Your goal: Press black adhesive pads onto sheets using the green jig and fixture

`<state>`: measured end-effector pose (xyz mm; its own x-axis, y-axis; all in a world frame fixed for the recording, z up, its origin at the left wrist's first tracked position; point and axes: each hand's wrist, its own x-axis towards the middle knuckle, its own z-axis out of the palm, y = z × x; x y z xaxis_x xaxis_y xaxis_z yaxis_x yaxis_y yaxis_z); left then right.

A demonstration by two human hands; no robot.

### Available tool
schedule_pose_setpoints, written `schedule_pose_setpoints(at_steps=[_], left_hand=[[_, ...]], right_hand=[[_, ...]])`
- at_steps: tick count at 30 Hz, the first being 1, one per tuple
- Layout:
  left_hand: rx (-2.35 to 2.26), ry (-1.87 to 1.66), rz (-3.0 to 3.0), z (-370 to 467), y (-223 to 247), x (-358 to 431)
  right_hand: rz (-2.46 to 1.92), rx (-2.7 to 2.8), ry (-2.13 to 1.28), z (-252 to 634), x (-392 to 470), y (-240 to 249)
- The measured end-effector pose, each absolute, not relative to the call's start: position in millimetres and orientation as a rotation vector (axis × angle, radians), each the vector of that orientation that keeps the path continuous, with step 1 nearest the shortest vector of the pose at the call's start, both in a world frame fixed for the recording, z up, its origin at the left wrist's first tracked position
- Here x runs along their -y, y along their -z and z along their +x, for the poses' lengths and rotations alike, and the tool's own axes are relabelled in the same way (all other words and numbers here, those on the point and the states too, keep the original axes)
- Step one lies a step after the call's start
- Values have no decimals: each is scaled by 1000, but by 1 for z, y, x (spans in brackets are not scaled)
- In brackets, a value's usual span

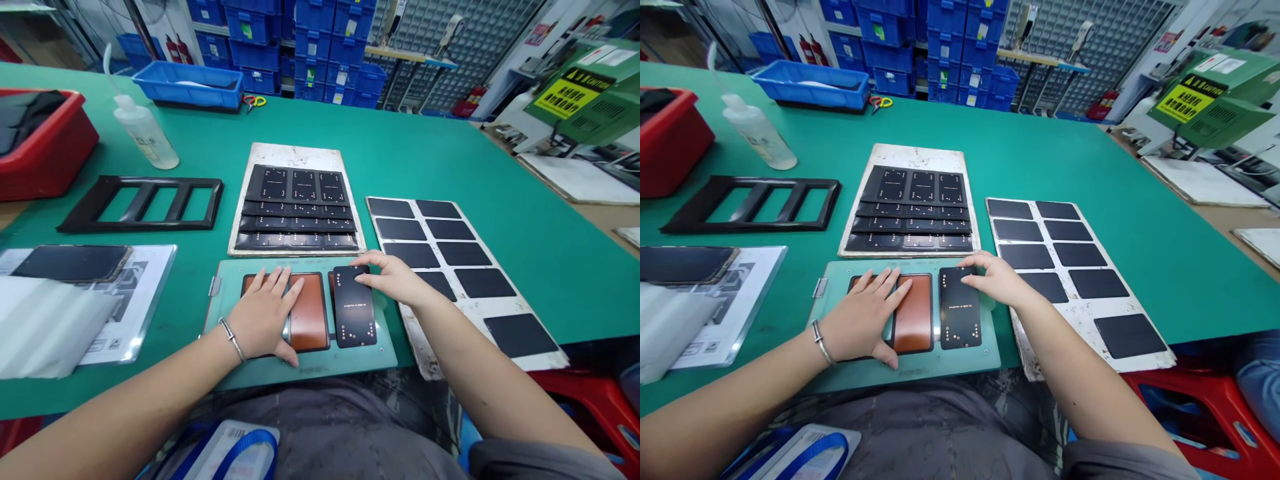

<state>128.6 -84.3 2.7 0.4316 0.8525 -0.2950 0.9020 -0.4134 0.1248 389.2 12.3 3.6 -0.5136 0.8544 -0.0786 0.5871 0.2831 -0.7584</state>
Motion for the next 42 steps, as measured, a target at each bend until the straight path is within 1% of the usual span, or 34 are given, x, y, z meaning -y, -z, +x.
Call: schedule_pose_setpoints(at_steps=[3, 5, 11, 15, 19, 21, 24, 25, 26, 30, 31, 33, 37, 42], left_hand=[[-1525, 300, 2418, 129, -5, 84], [-1525, 295, 2415, 129, -5, 84], [-1518, 255, 2415, 126, -2, 85], [-1521, 259, 2415, 127, -4, 86], [-1536, 317, 2410, 130, -9, 84], [-1547, 343, 2412, 131, -11, 84], [-1563, 361, 2427, 130, -11, 84], [-1566, 360, 2435, 130, -11, 84], [-1566, 353, 2444, 129, -10, 84], [-1565, 327, 2455, 127, -8, 85], [-1568, 331, 2452, 127, -8, 85], [-1570, 349, 2446, 128, -10, 84], [-1569, 371, 2444, 129, -11, 84], [-1555, 314, 2446, 125, -8, 84]], right_hand=[[-1339, 2490, -683, 388, -14, -2], [-1358, 2622, -505, 387, -12, -1], [-1304, 2876, -265, 382, 26, 5], [-1241, 2922, -288, 371, 63, 15], [-1302, 2869, -373, 363, 70, 15], [-1278, 2841, -507, 366, 63, 7], [-1211, 2734, -804, 383, 51, -7], [-1250, 2658, -828, 391, 48, -9], [-1342, 2570, -772, 399, 45, -9], [-2052, 2191, -116, 430, 41, 7], [-2211, 2136, -25, 435, 41, 13], [-2417, 2093, 6, 439, 43, 25], [-2440, 2130, 25, 431, 47, 32], [-2316, 2231, 103, 423, 55, 9]])
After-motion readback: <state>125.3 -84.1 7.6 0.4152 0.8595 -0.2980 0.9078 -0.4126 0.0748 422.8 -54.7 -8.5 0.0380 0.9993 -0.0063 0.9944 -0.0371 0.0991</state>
